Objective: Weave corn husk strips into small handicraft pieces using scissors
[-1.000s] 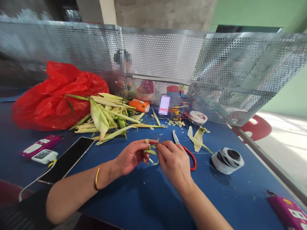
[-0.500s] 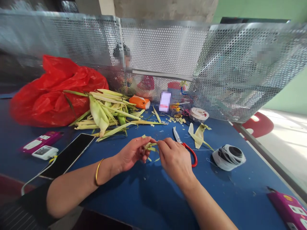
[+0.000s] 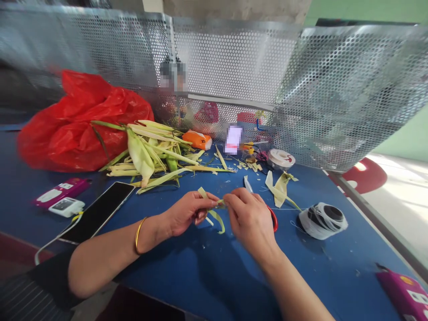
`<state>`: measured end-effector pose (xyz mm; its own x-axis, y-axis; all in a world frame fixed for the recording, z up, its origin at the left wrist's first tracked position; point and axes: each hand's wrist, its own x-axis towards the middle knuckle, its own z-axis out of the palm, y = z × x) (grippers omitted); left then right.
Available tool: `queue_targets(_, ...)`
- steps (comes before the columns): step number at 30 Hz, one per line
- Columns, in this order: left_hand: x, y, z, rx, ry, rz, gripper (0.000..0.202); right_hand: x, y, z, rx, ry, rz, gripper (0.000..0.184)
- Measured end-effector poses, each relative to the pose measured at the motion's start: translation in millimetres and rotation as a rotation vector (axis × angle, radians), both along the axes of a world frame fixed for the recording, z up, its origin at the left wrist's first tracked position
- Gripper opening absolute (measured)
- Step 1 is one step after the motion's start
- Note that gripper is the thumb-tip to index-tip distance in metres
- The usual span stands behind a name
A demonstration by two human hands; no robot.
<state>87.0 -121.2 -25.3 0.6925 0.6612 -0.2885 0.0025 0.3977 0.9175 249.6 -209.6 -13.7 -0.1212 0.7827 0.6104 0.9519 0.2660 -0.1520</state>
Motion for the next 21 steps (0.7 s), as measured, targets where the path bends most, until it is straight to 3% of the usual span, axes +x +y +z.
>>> queue_targets(4,0.0,0.7,-0.8,-0.003,-0.017,-0.062,0.023,-3.8,-1.5,0.9,-0.076,0.193,-0.017,0.021)
queue_targets(10,-0.7,-0.6,0.9,0.012,0.016,-0.161,0.023,-0.6,2.6,1.5,-0.451,0.825,0.014,0.024)
queue_targets(13,-0.5,-1.4,2.1,0.030,0.023,-0.159,0.025,3.0,6.5,-2.0,-0.445,0.818,0.004,0.025)
queue_targets(21,0.7,-2.3,1.5,0.039,0.015,-0.127,0.023,5.7,5.6,-9.5,-0.216,0.514,-0.152,0.017)
